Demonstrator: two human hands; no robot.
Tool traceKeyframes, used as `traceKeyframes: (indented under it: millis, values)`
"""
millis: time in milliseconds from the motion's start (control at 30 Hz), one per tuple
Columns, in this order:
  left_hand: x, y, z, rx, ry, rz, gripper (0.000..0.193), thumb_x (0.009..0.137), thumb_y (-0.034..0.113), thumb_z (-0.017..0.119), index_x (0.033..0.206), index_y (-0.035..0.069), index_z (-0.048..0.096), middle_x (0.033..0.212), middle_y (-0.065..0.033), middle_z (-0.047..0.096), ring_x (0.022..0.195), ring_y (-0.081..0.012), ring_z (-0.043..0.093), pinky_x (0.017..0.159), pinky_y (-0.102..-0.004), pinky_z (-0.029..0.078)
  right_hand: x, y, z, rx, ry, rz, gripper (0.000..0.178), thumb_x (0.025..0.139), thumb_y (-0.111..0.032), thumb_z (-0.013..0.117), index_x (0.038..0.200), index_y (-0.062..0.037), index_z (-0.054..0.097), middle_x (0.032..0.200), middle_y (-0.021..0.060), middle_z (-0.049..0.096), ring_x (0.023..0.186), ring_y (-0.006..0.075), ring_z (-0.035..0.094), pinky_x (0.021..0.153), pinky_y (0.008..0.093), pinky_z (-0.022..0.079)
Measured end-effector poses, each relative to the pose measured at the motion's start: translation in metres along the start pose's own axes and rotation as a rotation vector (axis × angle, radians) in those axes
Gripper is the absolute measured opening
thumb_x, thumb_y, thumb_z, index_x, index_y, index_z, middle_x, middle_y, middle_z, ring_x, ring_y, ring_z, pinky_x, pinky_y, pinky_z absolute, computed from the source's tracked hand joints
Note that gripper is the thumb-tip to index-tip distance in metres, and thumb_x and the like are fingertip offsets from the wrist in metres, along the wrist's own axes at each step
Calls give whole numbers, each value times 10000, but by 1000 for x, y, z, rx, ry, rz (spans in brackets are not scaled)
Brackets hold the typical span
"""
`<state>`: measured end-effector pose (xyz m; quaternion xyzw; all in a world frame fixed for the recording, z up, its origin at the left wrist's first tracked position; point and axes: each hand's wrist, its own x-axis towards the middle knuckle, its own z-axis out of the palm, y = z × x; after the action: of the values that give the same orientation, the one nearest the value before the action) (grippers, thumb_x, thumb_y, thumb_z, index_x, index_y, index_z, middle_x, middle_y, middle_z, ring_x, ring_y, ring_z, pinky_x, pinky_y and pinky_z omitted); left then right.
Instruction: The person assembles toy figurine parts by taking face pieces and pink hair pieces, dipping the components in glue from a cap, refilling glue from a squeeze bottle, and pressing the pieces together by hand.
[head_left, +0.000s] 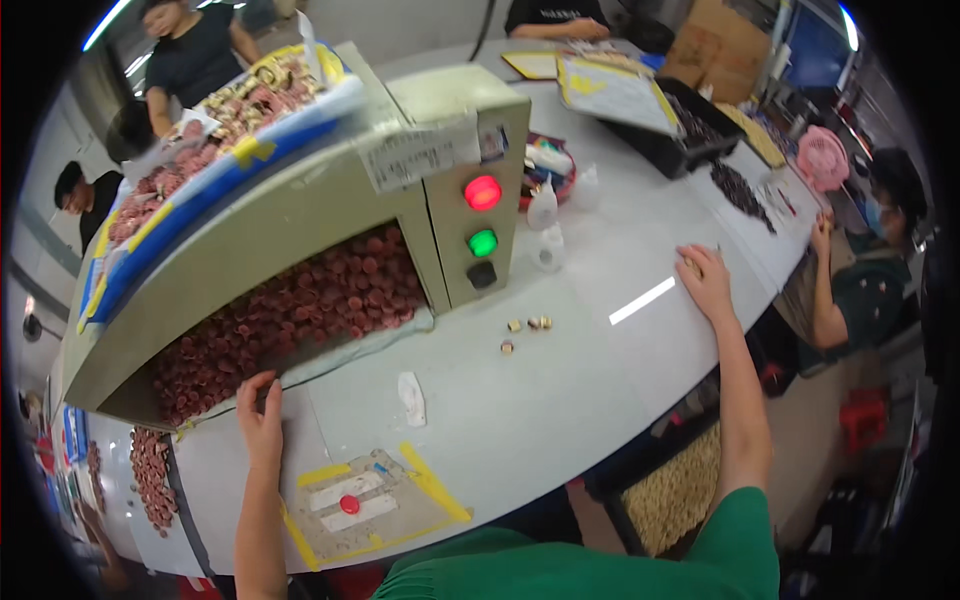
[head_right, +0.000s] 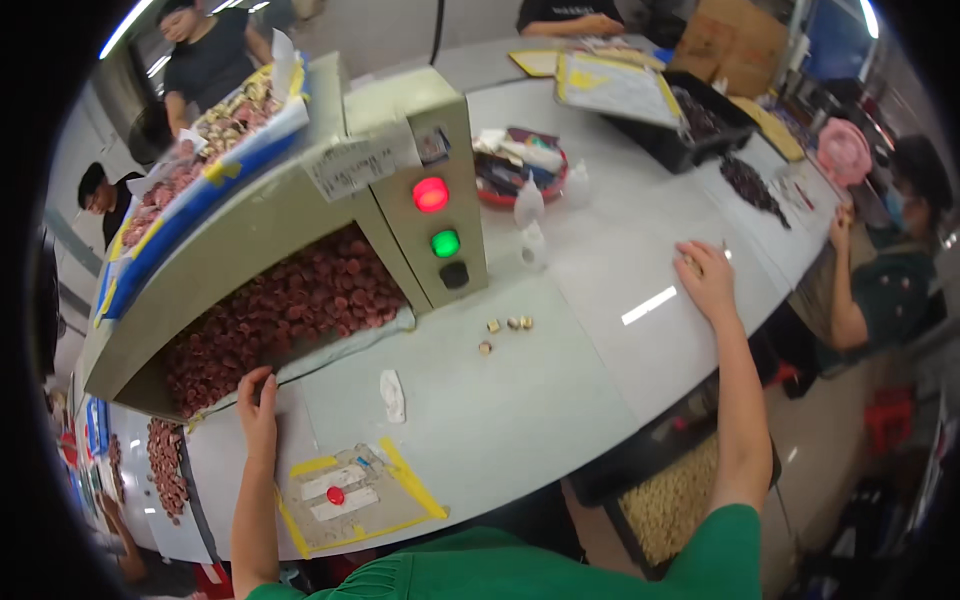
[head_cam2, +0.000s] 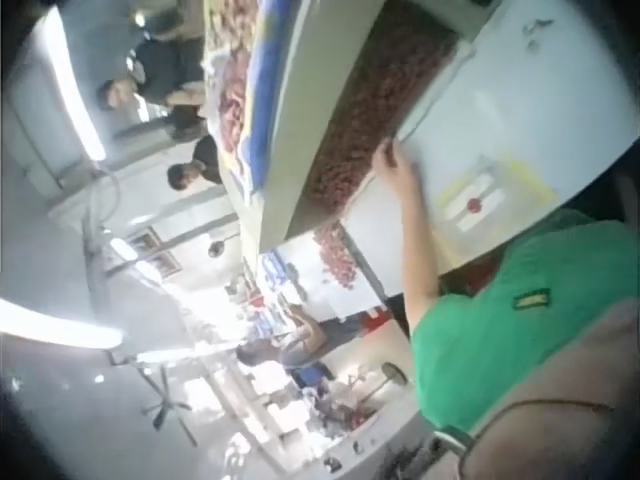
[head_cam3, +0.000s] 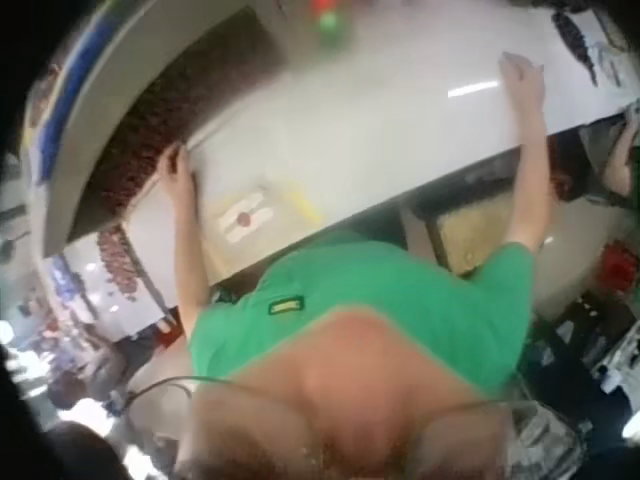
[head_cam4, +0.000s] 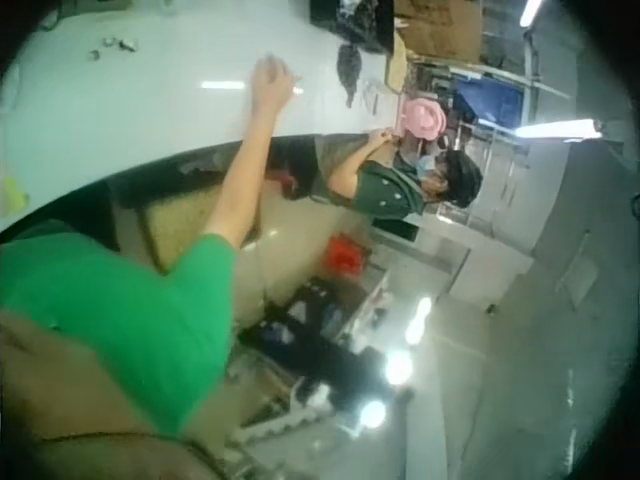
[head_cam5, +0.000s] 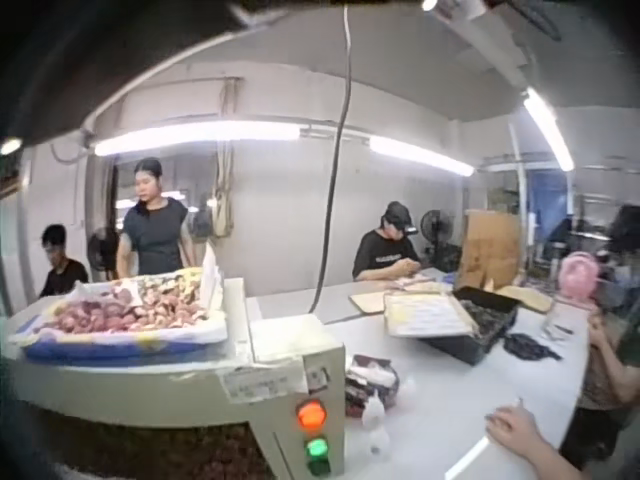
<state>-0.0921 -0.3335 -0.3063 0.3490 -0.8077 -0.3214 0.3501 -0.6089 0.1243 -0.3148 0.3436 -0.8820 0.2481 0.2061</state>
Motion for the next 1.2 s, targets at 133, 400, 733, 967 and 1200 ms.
traceKeyframes:
  millis: [133, 400, 733, 967, 1200]
  values:
    - [-6, -4, -5, -85, -38, -43, 213, 920, 153, 576, 1073, 9, 609, 1061, -46, 582, 1008, -140, 519, 911, -256, 386, -17, -47, -12, 76, -28, -54, 241, 774, -233, 693, 988, -123, 700, 1081, 111, 652, 1023, 306, 590, 893, 390, 466]
    - [-7, -1, 0, -121, -55, -3, 221, 931, 140, 563, 1098, 2, 605, 1100, -47, 583, 1018, -135, 523, 911, -258, 394, -53, -166, 15, 107, -86, -106, 233, 788, -186, 682, 1004, -100, 683, 1104, 108, 632, 1032, 289, 576, 886, 385, 458]
    - [-8, -20, -10, -128, -61, -52, 236, 942, 148, 553, 1117, -5, 595, 1088, -45, 593, 999, -117, 523, 906, -246, 400, -51, -252, 42, 410, -87, -234, 265, 799, -281, 680, 978, -91, 636, 1015, 82, 616, 1005, 273, 571, 894, 386, 413]
    - [-7, -8, 3, -144, -24, -115, 244, 948, 162, 549, 1123, -3, 590, 1080, -39, 587, 1000, -108, 514, 897, -230, 390, 30, 7, 14, -343, 444, 129, 181, 850, -192, 612, 980, -89, 683, 942, 160, 643, 950, 313, 595, 859, 432, 454]
    - [-6, -2, 5, -150, -32, -101, 233, 945, 143, 547, 1116, -9, 594, 1082, -47, 587, 1005, -118, 517, 910, -239, 389, 15, 17, 21, -70, 167, 200, 106, 831, -107, 626, 892, -68, 704, 862, 153, 646, 788, 308, 618, 736, 371, 497]
